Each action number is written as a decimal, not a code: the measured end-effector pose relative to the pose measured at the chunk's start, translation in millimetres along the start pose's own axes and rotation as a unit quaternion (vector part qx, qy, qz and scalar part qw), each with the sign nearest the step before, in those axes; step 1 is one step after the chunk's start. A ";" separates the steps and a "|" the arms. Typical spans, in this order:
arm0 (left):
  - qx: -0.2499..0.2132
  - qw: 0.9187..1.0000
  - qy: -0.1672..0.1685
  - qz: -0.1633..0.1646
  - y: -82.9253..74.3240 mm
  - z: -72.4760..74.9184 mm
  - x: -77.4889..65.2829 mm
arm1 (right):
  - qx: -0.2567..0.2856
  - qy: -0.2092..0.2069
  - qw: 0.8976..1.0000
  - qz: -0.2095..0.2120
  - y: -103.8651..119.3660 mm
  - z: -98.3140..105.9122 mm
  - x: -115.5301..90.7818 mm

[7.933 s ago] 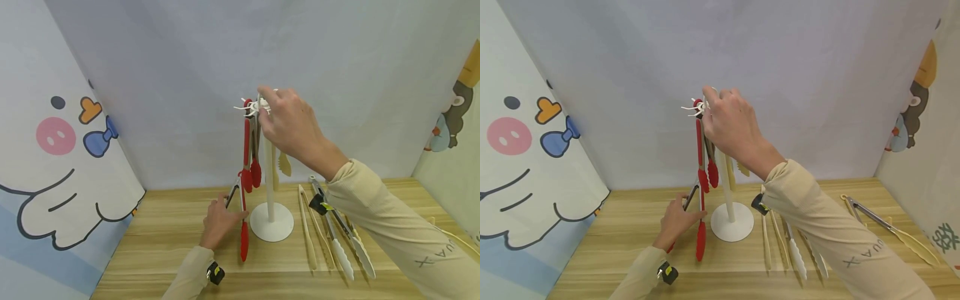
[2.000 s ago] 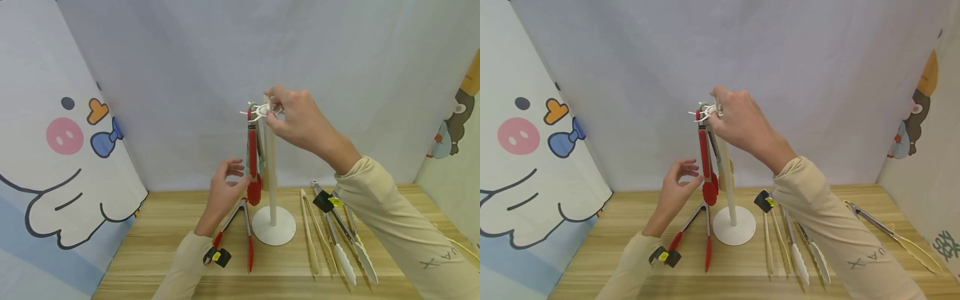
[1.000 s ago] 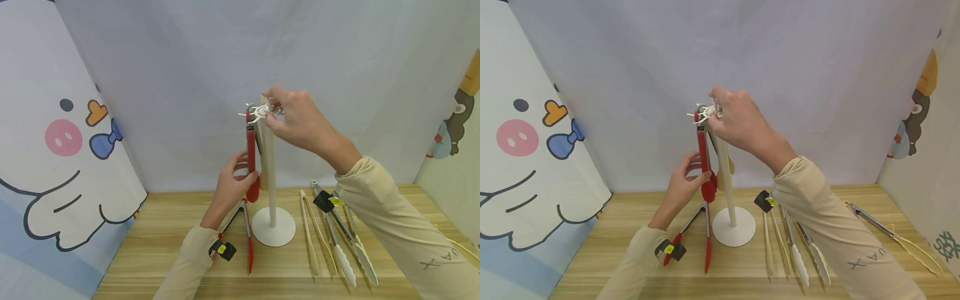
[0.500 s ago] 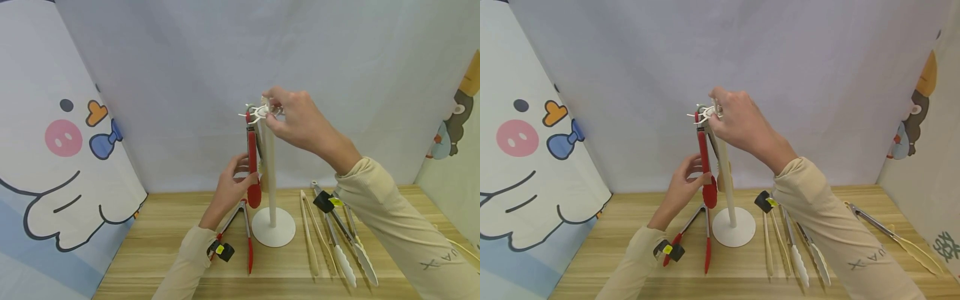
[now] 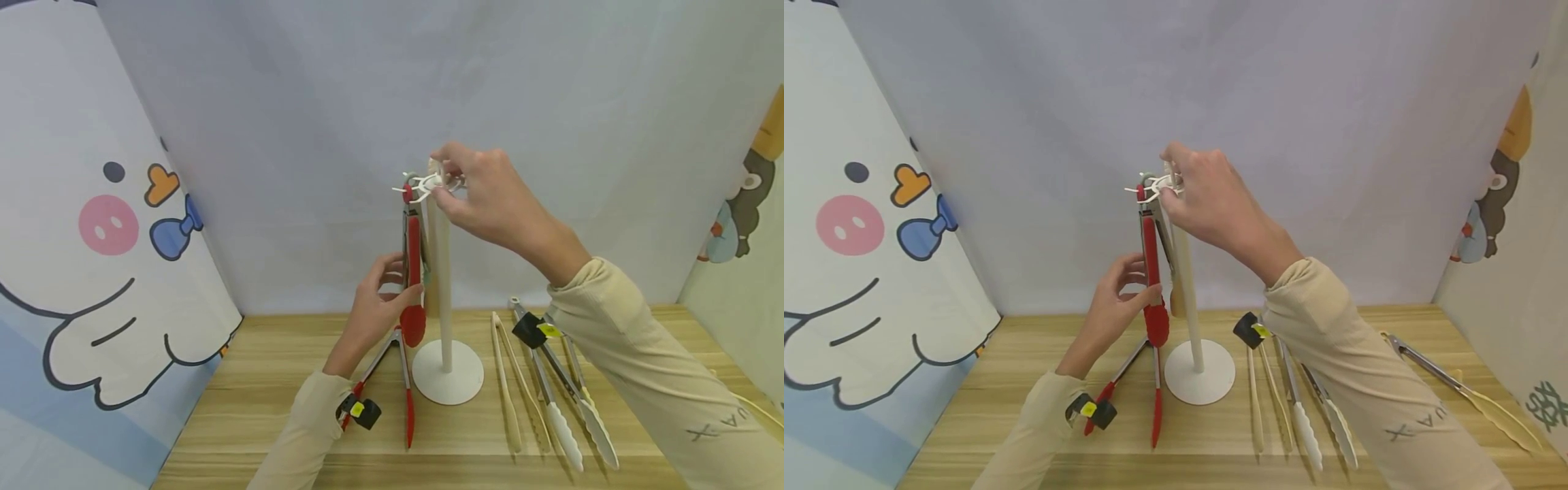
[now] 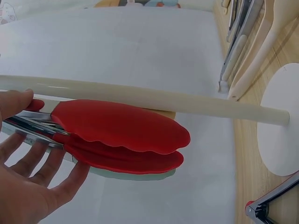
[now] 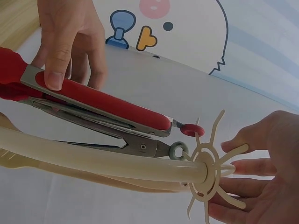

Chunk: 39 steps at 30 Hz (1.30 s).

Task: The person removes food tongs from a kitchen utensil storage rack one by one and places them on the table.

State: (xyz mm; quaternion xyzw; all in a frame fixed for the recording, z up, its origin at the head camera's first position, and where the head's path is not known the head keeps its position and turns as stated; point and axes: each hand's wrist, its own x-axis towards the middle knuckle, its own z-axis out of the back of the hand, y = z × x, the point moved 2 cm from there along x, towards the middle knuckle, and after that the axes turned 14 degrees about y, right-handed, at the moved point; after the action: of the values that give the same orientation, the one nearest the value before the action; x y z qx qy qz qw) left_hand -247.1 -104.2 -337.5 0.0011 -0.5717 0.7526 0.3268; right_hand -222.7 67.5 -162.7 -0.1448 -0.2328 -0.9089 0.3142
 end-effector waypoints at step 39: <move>0.023 0.999 -0.030 -0.006 -5.5 11.4 -16.8 | 0.006 -0.001 1.000 -0.011 -0.6 -2.4 -0.2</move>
State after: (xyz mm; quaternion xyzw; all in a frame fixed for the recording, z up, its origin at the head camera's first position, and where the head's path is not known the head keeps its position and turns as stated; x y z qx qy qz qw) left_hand -235.4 -121.5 -335.1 0.0344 -0.5635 0.7634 0.3138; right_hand -223.1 66.8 -165.0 -0.1414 -0.2405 -0.9108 0.3044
